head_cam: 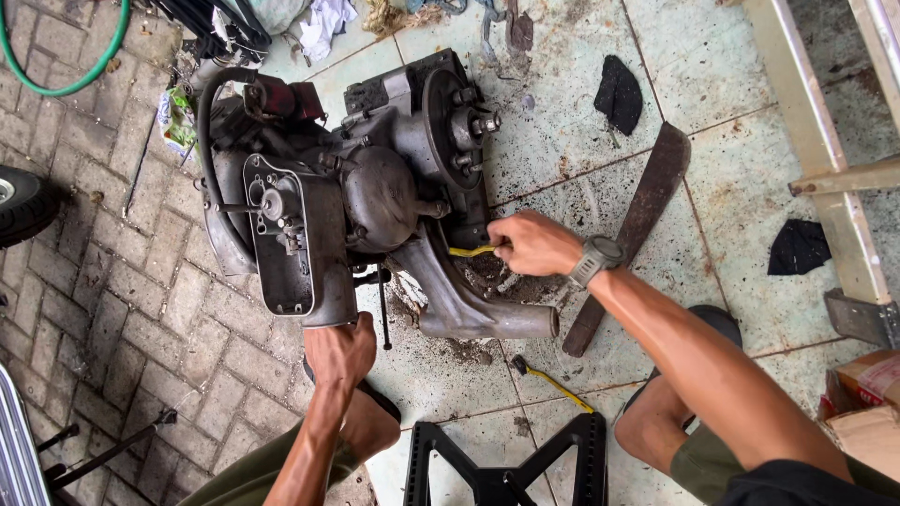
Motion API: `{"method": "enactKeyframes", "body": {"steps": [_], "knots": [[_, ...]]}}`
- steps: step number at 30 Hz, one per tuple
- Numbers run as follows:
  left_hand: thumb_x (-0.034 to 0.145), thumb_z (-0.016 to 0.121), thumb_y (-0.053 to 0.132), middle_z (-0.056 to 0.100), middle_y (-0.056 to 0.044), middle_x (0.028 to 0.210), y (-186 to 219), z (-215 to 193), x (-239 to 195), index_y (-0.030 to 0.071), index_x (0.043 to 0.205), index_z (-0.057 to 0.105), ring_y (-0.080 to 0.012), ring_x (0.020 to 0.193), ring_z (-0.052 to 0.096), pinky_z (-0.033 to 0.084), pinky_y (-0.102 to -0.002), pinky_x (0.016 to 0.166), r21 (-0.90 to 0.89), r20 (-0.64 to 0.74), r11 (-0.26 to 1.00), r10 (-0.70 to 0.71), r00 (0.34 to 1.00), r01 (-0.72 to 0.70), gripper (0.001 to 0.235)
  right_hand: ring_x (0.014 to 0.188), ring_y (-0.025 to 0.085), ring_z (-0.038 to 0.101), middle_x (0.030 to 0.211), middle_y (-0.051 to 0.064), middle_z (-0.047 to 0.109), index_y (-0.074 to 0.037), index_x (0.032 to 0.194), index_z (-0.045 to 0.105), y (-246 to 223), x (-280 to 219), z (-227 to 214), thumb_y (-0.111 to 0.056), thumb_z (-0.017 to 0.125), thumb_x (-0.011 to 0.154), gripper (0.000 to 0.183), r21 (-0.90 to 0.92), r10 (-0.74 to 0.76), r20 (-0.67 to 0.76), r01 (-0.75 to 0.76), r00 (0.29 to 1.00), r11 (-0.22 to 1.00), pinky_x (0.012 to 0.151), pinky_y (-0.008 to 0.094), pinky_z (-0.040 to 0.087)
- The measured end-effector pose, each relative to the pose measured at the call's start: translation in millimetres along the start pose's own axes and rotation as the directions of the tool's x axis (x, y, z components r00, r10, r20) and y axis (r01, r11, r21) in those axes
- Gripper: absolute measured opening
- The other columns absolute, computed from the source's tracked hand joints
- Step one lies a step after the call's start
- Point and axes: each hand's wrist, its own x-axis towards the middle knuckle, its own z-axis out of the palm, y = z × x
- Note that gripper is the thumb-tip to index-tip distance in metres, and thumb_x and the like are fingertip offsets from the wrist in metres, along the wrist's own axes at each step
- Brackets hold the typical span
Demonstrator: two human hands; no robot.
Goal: The person uses a yellow-handled brush to scrub and clean the exterior surfaces of a disassembled engine block resting on a tiled floor. The person repeatedly rotates and repositions the engine to access different areas while brushing away grime.
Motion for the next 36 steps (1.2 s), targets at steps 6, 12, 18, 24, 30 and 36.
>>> {"method": "enactKeyframes", "body": {"steps": [6,12,18,24,30,36], "knots": [[0.07,0.059,0.018,0.064,-0.027,0.069,-35.8,0.8,19.9,-0.001,0.083,0.069,-0.0525,0.076,0.067,0.039,-0.06,0.066,0.088,-0.043,0.965,0.25,0.967,-0.246,0.025,0.083,0.049,0.071,0.096,0.029,0.071,0.003,0.114,0.067,14.0,26.5,53.2,0.001,0.056,0.094,0.023,-0.094,-0.329,-0.329,0.316,0.885,0.944,0.068,0.052,0.06],[0.068,0.057,0.015,0.064,-0.028,0.069,-62.1,10.2,56.3,-0.003,0.082,0.069,-0.055,0.07,0.064,0.032,-0.06,0.057,0.08,-0.032,0.945,0.319,0.947,-0.316,0.026,0.087,0.04,0.073,0.097,0.025,0.072,-0.002,0.111,0.069,7.8,20.4,77.2,0.0,0.056,0.095,0.021,-0.223,-0.3,-0.362,0.231,0.882,0.947,0.078,0.045,0.063],[0.068,0.057,0.019,0.063,-0.028,0.069,-27.7,-19.3,67.0,-0.006,0.081,0.068,-0.0556,0.074,0.065,0.044,-0.065,0.061,0.132,0.025,0.935,0.328,0.944,-0.328,0.03,0.086,0.037,0.073,0.092,0.022,0.07,-0.002,0.11,0.068,14.6,37.4,70.1,0.0,0.05,0.096,0.023,-0.22,-0.23,-0.405,0.15,0.885,0.964,0.075,0.04,0.063],[0.071,0.055,0.021,0.064,-0.028,0.07,-15.3,-25.4,66.4,-0.008,0.083,0.07,-0.0549,0.078,0.066,0.043,-0.065,0.063,0.136,0.057,0.965,0.22,0.974,-0.226,0.035,0.085,0.039,0.074,0.091,0.023,0.072,0.0,0.108,0.068,14.3,29.2,58.7,-0.001,0.053,0.095,0.02,-0.193,-0.255,-0.393,0.192,0.884,0.962,0.07,0.044,0.061],[0.067,0.056,0.017,0.063,-0.028,0.07,-32.8,-13.2,71.7,-0.003,0.082,0.071,-0.0539,0.074,0.065,0.049,-0.059,0.062,0.131,0.012,0.947,0.294,0.956,-0.293,0.029,0.072,0.03,0.072,0.102,0.026,0.073,0.003,0.121,0.069,-14.3,-10.4,42.2,0.0,0.054,0.093,0.032,-0.121,-0.093,-0.195,0.07,0.976,0.99,0.062,0.039,0.06],[0.067,0.055,0.018,0.065,-0.026,0.075,-22.8,-18.4,68.0,-0.005,0.088,0.07,-0.0546,0.08,0.067,0.046,-0.065,0.065,0.118,0.025,0.953,0.278,0.96,-0.279,0.034,0.069,0.027,0.071,0.1,0.021,0.072,0.001,0.128,0.066,-23.3,5.5,46.0,0.002,0.054,0.093,0.037,-0.427,-0.254,-0.362,0.082,0.897,0.9,0.056,0.034,0.057]]}}
